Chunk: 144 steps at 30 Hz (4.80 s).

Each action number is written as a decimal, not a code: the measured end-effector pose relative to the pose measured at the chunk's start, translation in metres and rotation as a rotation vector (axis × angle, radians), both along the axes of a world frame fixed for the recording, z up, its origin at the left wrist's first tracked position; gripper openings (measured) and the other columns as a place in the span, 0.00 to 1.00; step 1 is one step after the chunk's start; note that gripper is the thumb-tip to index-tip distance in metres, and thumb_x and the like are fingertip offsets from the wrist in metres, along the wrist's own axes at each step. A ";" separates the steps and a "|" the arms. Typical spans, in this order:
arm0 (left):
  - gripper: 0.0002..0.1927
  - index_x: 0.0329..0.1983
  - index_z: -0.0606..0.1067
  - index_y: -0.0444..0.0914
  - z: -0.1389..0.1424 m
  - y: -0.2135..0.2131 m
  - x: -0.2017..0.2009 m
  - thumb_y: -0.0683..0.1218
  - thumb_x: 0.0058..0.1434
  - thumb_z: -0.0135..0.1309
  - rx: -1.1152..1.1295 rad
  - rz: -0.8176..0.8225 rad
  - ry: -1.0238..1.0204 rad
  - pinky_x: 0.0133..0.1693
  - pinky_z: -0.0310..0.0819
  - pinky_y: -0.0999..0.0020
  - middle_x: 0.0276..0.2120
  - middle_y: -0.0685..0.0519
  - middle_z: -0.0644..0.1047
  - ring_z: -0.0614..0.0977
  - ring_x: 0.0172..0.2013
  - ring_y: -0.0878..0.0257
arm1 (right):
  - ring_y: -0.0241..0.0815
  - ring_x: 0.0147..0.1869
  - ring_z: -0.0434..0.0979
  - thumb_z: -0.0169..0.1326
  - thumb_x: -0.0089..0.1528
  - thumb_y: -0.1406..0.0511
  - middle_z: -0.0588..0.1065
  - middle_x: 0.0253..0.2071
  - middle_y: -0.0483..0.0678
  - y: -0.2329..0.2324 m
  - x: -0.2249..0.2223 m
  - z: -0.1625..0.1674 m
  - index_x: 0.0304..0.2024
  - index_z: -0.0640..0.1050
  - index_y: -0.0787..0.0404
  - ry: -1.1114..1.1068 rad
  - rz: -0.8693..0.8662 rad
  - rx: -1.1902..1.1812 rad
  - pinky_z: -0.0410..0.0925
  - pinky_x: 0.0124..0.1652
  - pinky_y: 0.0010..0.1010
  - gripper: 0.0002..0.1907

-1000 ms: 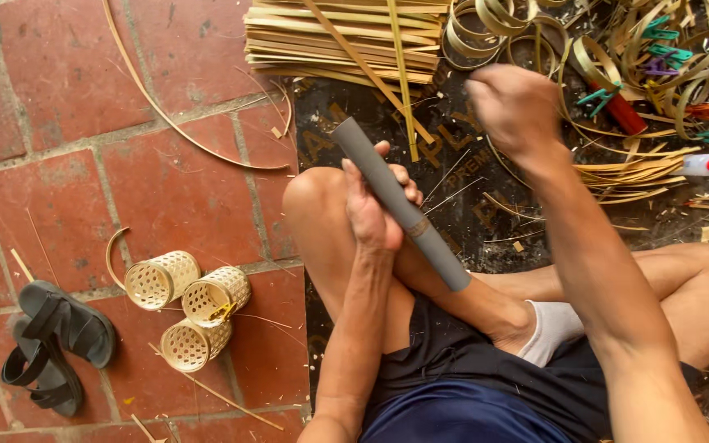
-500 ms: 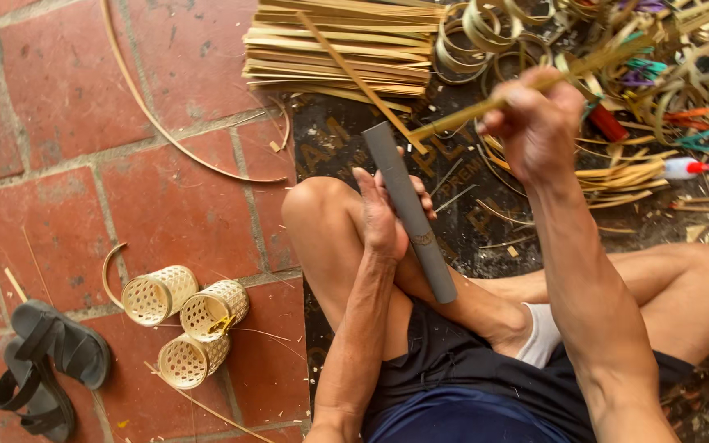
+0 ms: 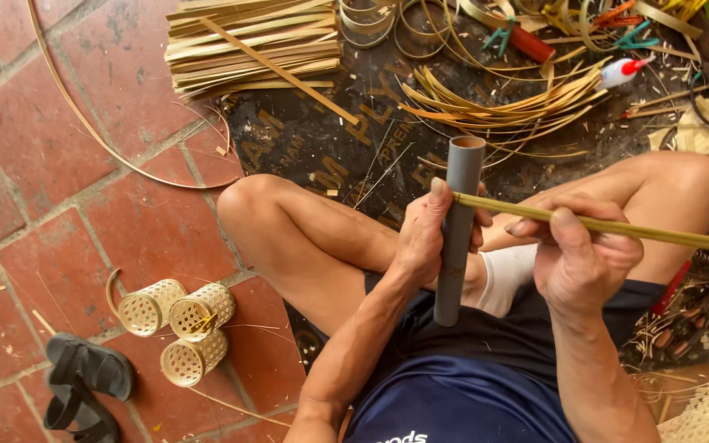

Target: The person sits on the floor and wraps thin bamboo strips around a gray cylindrical mold, bending them into rings. They apply glue from a squeeze bottle to join the strip ends, press the joints, and use plastic clips to hold the formed bamboo rings while they set.

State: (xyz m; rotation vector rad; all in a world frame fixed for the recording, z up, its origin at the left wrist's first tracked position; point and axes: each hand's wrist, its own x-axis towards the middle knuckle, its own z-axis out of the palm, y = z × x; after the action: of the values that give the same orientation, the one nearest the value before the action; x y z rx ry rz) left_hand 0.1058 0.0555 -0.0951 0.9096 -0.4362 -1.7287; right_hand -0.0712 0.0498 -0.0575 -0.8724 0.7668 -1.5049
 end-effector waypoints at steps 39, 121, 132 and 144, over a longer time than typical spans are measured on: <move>0.34 0.59 0.71 0.29 0.040 0.039 -0.040 0.65 0.71 0.52 -0.079 -0.673 0.415 0.31 0.78 0.66 0.35 0.39 0.80 0.82 0.28 0.57 | 0.34 0.28 0.72 0.53 0.74 0.63 0.75 0.44 0.54 0.037 -0.081 0.015 0.46 0.75 0.70 -0.731 0.264 0.141 0.69 0.26 0.24 0.13; 0.30 0.64 0.67 0.38 -0.029 -0.029 0.208 0.64 0.76 0.35 -0.097 0.724 0.332 0.32 0.75 0.59 0.32 0.46 0.76 0.78 0.29 0.56 | 0.58 0.29 0.79 0.61 0.58 0.66 0.78 0.27 0.59 -0.250 0.340 -0.127 0.31 0.82 0.64 1.595 0.501 -0.789 0.73 0.31 0.47 0.06; 0.31 0.47 0.71 0.33 -0.008 -0.021 0.100 0.65 0.79 0.33 -0.105 0.254 0.176 0.36 0.79 0.61 0.32 0.49 0.75 0.80 0.33 0.60 | 0.39 0.28 0.78 0.57 0.73 0.75 0.79 0.34 0.56 -0.140 0.080 0.001 0.44 0.79 0.70 0.004 0.355 0.044 0.73 0.28 0.28 0.02; 0.35 0.54 0.72 0.30 -0.012 0.016 0.071 0.67 0.77 0.38 0.015 0.265 0.092 0.39 0.80 0.64 0.36 0.46 0.78 0.81 0.35 0.60 | 0.39 0.25 0.76 0.56 0.70 0.75 0.77 0.34 0.55 -0.118 0.066 -0.019 0.40 0.76 0.68 -0.218 0.247 0.099 0.74 0.27 0.31 0.03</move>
State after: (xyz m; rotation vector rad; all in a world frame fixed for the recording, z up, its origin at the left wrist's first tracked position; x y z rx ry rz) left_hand 0.1770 0.0718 -0.1069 0.8535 -0.2308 -1.5247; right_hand -0.0048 -0.0685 -0.0761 -0.6888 0.5474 -1.3055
